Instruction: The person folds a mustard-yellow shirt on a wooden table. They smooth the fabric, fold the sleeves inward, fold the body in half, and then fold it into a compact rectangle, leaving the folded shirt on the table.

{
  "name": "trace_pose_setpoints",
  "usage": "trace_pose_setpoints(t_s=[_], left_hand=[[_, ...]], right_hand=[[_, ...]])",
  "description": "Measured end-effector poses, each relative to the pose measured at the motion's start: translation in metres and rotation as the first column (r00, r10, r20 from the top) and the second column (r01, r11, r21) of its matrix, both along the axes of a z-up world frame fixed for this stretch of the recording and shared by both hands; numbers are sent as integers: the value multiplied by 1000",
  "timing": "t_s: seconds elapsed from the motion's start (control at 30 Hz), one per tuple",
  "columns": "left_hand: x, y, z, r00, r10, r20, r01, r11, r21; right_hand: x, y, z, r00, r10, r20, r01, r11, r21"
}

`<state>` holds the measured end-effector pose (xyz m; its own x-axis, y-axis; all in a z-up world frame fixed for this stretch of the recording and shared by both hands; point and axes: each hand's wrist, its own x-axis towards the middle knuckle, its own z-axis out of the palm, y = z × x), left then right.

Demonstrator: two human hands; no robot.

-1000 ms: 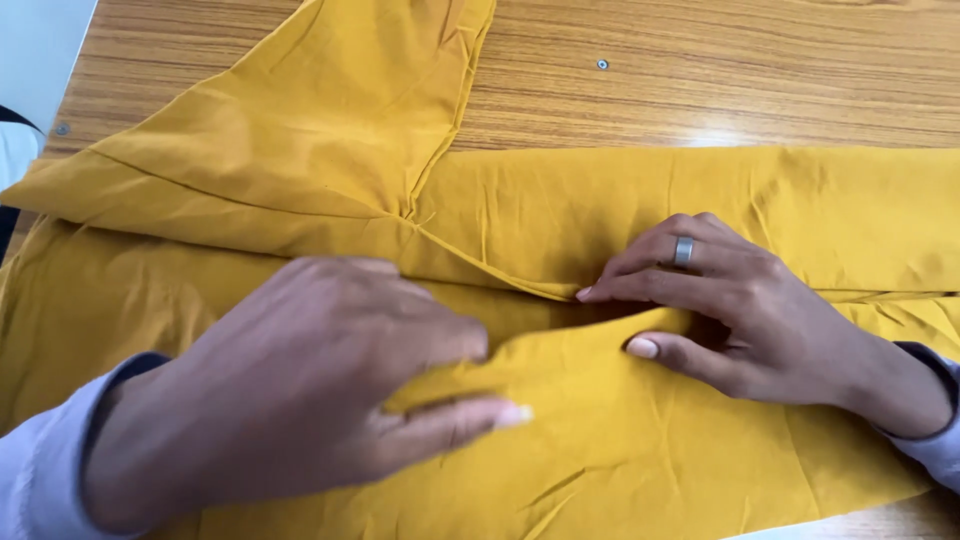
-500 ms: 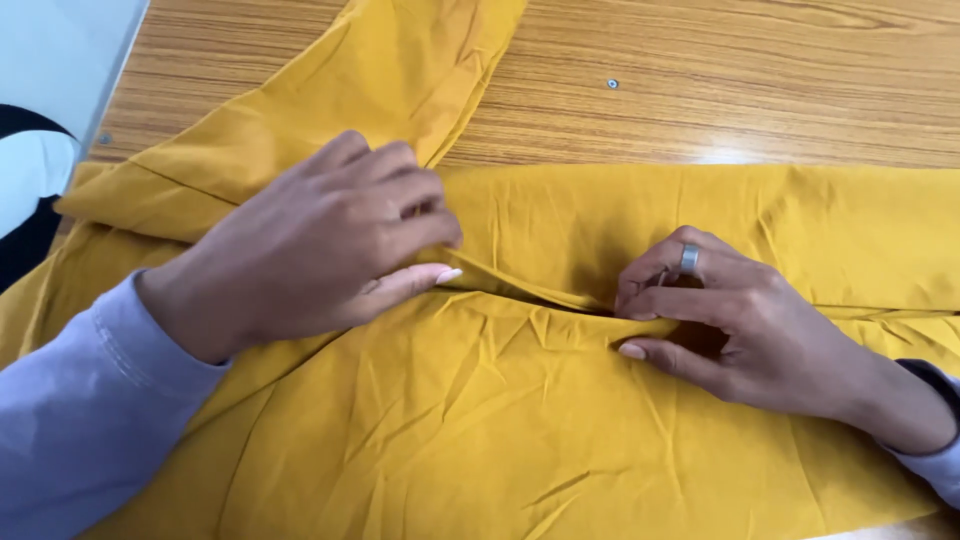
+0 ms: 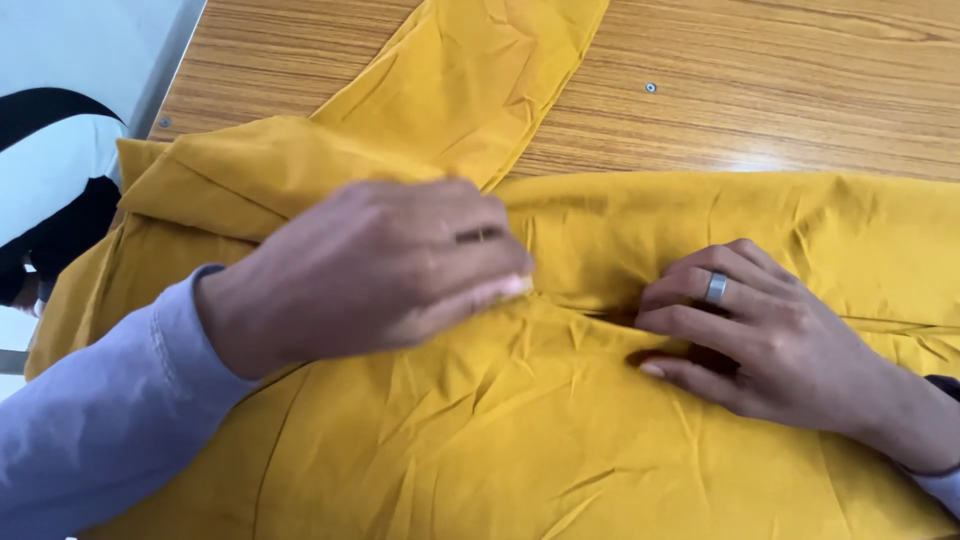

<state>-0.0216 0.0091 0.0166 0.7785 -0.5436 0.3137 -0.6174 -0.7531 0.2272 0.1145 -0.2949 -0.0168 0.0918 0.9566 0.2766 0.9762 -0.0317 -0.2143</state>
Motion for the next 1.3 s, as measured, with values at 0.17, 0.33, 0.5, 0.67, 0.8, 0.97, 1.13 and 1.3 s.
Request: trace_pose_setpoints(t_s=[0.17, 0.33, 0.5, 0.67, 0.8, 0.97, 1.13, 1.3], left_hand=[[4, 5, -1, 954, 209, 216, -195, 977, -83], [8, -2, -9, 887, 462, 11, -459, 884, -83], [10, -5, -15, 871, 485, -76, -490, 869, -73], [7, -8, -19, 879, 475, -54, -477, 877, -56], [6, -7, -26, 894, 447, 7, -446, 893, -58], [9, -6, -32, 902, 432, 8, -431, 901, -47], [11, -6, -36, 902, 432, 5, -432, 902, -16], [9, -10, -32, 883, 469, 8, -469, 883, 39]], right_hand=[[21, 6, 13, 1000, 7, 9, -7, 1000, 8], [91, 29, 18, 878, -346, 331, 324, 938, 122], [152, 86, 19, 784, -316, 534, 304, 946, 114], [214, 128, -2, 564, -281, 777, 307, 944, 119], [244, 149, -12, 402, -234, 885, 227, 962, 151], [259, 160, -11, 171, -217, 961, 177, 966, 187], [278, 155, -10, 121, -299, 947, 177, 945, 276], [299, 117, -3, 319, -422, 849, 188, 906, 380]])
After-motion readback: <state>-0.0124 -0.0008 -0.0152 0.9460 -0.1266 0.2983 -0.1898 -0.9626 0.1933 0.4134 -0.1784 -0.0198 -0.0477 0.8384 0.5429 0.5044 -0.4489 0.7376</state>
